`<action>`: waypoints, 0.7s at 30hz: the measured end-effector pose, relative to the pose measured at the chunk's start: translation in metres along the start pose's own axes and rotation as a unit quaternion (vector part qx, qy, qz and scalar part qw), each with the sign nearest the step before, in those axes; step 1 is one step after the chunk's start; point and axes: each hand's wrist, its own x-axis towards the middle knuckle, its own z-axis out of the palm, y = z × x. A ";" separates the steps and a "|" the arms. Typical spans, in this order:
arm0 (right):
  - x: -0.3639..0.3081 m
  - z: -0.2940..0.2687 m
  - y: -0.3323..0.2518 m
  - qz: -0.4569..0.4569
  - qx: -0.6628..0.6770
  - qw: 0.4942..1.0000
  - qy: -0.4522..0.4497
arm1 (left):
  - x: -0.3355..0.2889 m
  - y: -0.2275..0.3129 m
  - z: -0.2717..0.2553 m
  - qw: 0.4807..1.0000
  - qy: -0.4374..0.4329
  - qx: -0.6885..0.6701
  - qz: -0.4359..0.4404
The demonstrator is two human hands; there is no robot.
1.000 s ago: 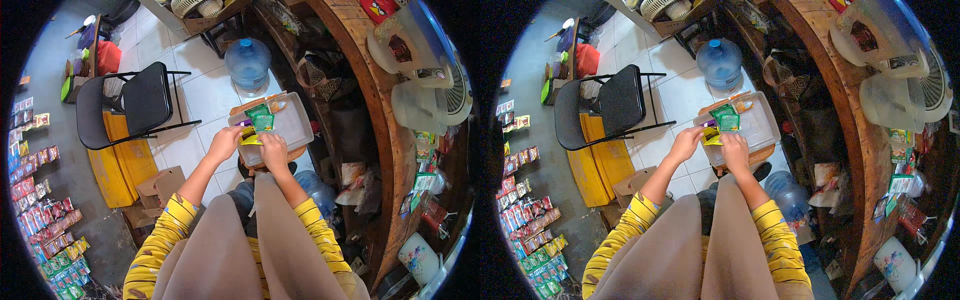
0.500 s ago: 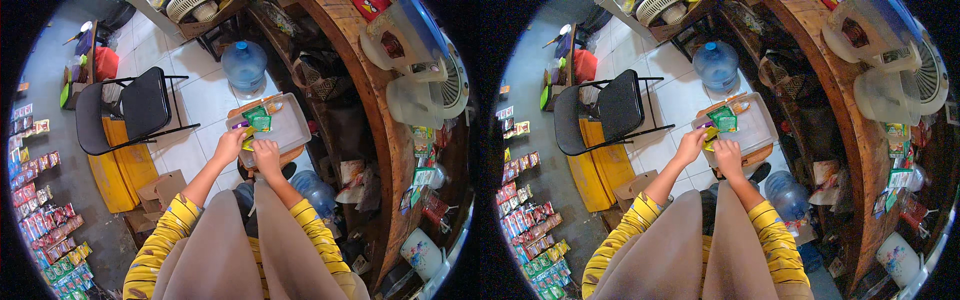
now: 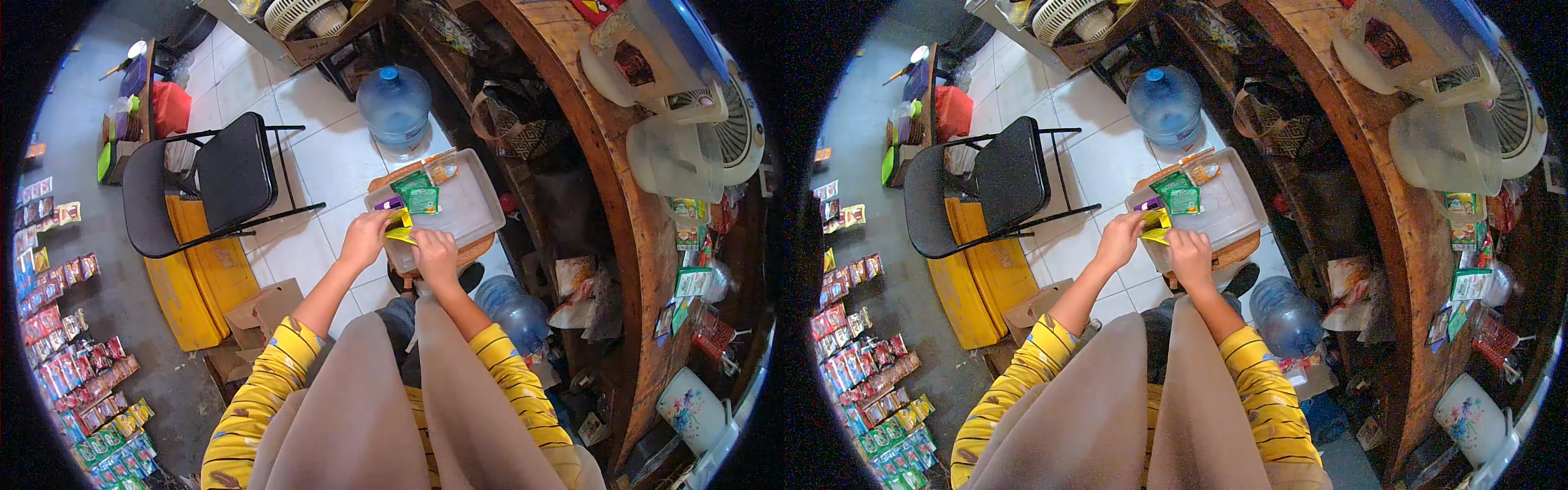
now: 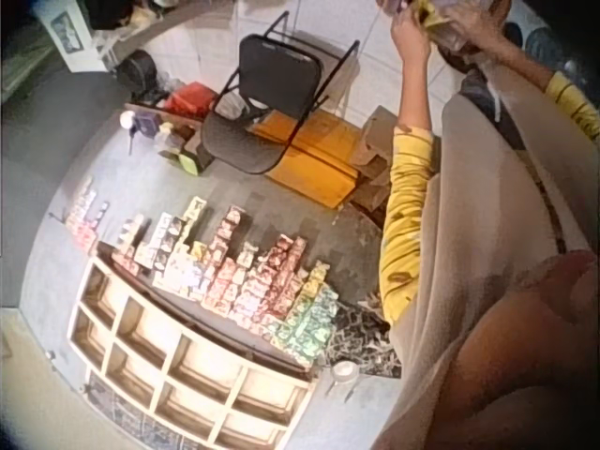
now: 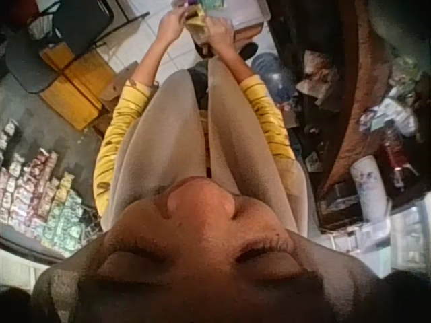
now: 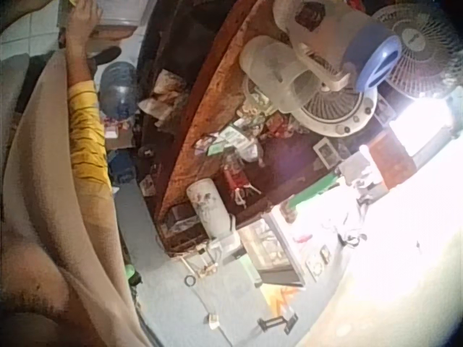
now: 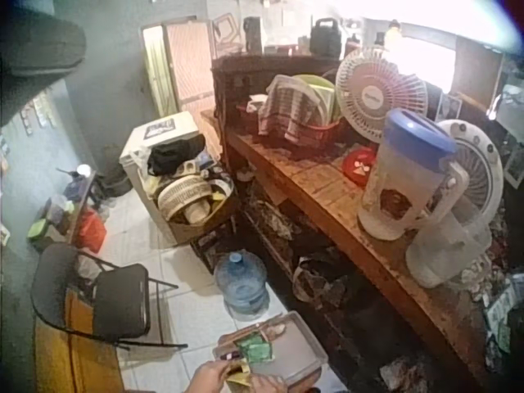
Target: Organizing various snack packets and small items into containers on a cluttered counter.
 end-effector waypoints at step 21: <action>0.008 -0.001 -0.003 -0.052 -0.095 0.994 0.007 | 0.005 -0.005 0.007 0.995 -0.008 0.103 -0.007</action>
